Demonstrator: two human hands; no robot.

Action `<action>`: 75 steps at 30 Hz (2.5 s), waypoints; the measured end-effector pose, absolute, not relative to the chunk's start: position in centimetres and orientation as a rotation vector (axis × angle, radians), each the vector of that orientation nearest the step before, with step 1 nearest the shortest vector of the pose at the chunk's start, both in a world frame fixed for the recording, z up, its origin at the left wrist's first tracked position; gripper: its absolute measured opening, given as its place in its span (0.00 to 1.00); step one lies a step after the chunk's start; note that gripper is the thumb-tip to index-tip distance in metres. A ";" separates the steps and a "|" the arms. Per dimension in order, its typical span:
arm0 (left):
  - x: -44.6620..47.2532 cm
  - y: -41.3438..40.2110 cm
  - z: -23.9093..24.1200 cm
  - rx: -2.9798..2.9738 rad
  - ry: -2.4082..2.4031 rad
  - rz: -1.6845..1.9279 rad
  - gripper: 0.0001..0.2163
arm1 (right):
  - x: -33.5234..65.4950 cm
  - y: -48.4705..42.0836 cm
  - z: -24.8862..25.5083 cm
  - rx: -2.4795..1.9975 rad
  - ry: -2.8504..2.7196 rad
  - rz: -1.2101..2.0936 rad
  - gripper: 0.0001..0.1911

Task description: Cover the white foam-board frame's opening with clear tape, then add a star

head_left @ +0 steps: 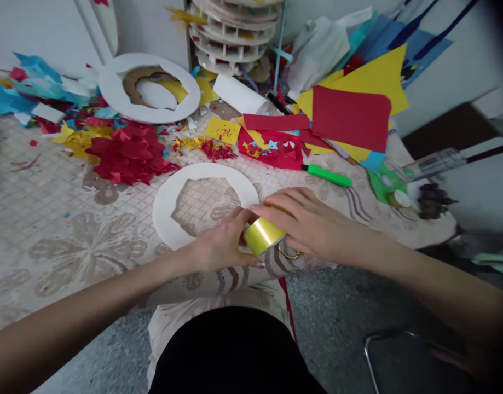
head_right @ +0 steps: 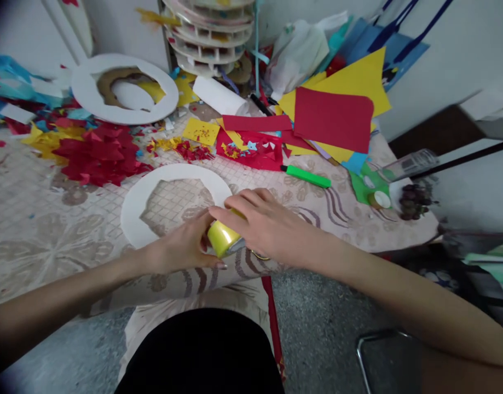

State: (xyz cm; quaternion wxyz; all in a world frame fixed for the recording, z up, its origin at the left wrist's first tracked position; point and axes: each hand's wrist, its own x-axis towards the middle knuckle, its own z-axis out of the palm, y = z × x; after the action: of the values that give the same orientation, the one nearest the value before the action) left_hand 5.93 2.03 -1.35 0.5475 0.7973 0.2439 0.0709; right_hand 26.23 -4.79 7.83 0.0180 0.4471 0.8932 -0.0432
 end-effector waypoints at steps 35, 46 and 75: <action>6.2 4.6 -3.0 1.724 0.438 0.187 0.23 | 26.6 -21.7 -1.4 2.836 1.413 -1.980 0.14; 6.4 4.4 -2.4 1.794 0.459 0.169 0.23 | 19.8 -20.7 -1.4 2.525 1.676 -1.926 0.24; 6.6 4.4 -2.1 1.817 0.457 0.165 0.21 | 16.9 -17.2 -3.7 2.823 1.262 -2.126 0.27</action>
State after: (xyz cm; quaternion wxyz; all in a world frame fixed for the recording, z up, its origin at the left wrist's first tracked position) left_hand 6.63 4.41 -2.06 0.5895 0.7803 0.1964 0.0708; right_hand 16.88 -17.22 -3.74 -0.3009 0.7174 0.3207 -0.5403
